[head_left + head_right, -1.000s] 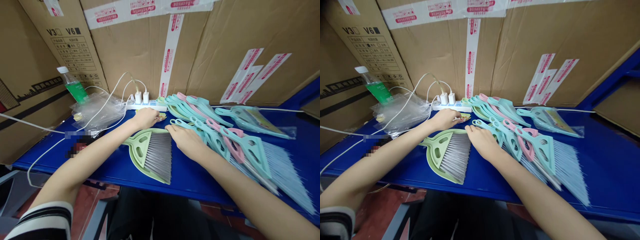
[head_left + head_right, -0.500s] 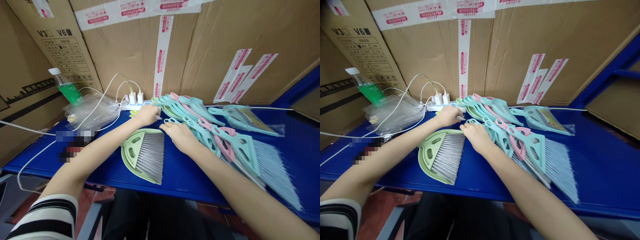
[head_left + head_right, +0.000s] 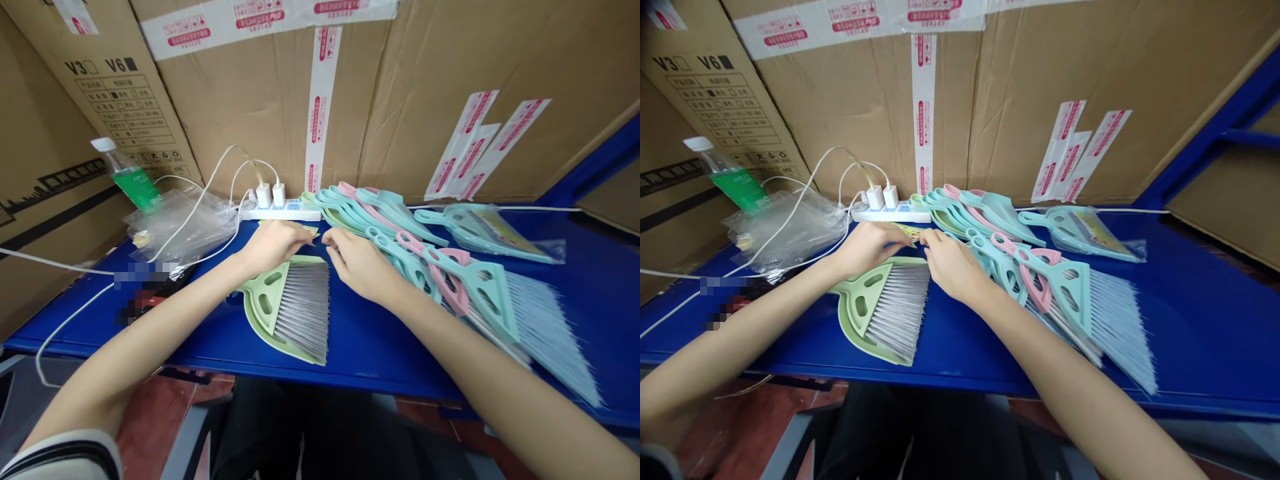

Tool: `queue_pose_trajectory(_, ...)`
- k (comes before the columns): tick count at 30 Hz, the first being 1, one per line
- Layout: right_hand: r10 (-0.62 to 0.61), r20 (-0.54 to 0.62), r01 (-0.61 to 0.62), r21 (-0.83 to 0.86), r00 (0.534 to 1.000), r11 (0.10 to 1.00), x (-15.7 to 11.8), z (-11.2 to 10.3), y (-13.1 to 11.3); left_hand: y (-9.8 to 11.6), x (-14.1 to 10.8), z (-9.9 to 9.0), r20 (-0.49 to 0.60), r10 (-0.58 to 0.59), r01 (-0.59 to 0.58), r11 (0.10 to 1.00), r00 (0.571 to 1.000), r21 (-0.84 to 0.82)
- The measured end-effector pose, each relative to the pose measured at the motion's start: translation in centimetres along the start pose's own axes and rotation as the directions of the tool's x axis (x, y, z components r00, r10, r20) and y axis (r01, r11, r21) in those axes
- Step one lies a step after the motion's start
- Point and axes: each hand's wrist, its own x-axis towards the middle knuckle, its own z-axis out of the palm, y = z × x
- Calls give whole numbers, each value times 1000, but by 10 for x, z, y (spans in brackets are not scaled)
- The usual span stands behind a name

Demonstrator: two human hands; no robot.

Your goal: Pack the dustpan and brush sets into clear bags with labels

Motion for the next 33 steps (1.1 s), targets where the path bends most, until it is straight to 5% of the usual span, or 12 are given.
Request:
queue_pose_trajectory(3,-69,-87,76,76,994,994,0,6,2,9,-26,-5,-93,285,-290,956,954,-40)
queue_pose_trajectory(6,-216,-113,225,78,970,971,-1,13,4,23,-47,-7,-63,414,-416,909,908,-32)
queue_pose_trajectory(13,-382,-31,381,-19,924,924,-6,21,3,46,-68,-1,-40,472,-474,876,881,-91)
queue_pose_trajectory(33,-366,43,368,-56,930,928,-9,21,4,48,-77,4,-8,514,-509,846,857,-159)
